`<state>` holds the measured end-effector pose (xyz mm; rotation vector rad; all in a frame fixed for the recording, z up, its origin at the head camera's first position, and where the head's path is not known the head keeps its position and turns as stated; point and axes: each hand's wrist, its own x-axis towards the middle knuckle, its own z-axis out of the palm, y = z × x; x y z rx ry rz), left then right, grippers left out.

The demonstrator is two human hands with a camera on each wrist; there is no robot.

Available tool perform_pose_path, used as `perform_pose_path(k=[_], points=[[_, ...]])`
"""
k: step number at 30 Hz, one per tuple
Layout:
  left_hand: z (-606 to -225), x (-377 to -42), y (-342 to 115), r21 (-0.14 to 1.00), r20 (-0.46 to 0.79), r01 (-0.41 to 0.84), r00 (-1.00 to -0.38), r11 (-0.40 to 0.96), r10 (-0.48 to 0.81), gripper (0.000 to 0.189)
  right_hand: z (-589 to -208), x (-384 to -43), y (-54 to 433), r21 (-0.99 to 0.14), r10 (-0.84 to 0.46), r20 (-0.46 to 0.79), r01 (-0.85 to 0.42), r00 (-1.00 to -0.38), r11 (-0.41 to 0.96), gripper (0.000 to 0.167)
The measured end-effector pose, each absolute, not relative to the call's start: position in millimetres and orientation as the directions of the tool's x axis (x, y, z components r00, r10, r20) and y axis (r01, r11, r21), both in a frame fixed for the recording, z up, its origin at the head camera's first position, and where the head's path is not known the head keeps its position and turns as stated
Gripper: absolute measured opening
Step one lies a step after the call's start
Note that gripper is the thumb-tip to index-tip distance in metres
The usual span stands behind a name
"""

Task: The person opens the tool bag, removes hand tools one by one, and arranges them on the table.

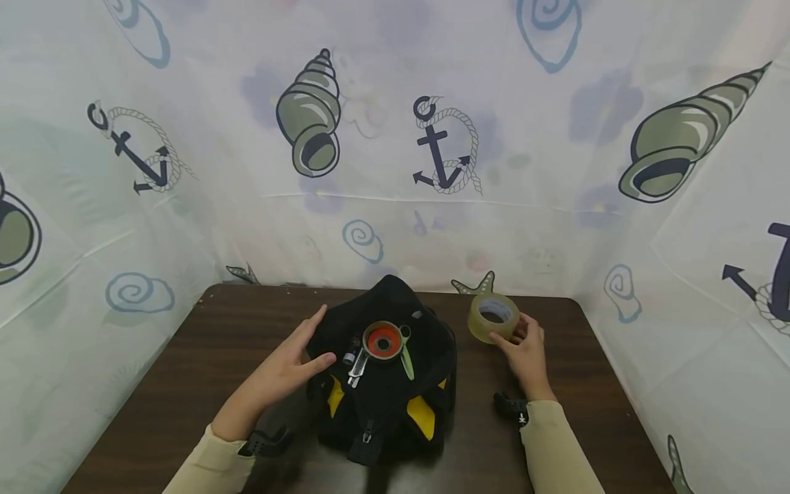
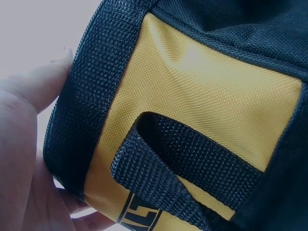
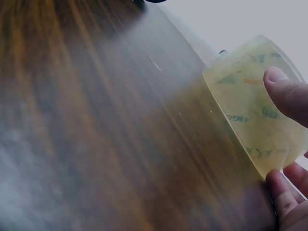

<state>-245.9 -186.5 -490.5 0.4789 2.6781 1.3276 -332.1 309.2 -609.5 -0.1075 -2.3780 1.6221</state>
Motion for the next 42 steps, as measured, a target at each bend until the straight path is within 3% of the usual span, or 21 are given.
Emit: perform_pose_path(k=[11,17,29,42], points=[[-490.0,-244.5,-186.5,0.785,0.024,0.213,-0.949,0.581,0.315,0.096,-605.3,-331.1,308.6,-0.925,0.196,0.181,-0.099,-0.964,0.367,0.092],[-491.4,-244.9,-184.9,0.79,0.005,0.202,-0.946,0.579,0.324,0.096,-596.1,-323.9,306.4,-0.947,0.26,0.175,-0.091,-0.95,0.307,0.086],[-488.5,-246.0,-187.0,0.782,0.028,0.219,-0.948,0.583,0.317,0.096,-567.7,-320.0,290.6,-0.933,0.372,0.28,-0.16,-0.885,0.323,0.07],[-489.9,-246.8,-187.4,0.785,0.028,0.22,-0.947,0.579,0.321,0.095,-518.2,-302.3,266.9,-0.898,0.241,0.418,-0.36,-0.876,0.253,0.07]])
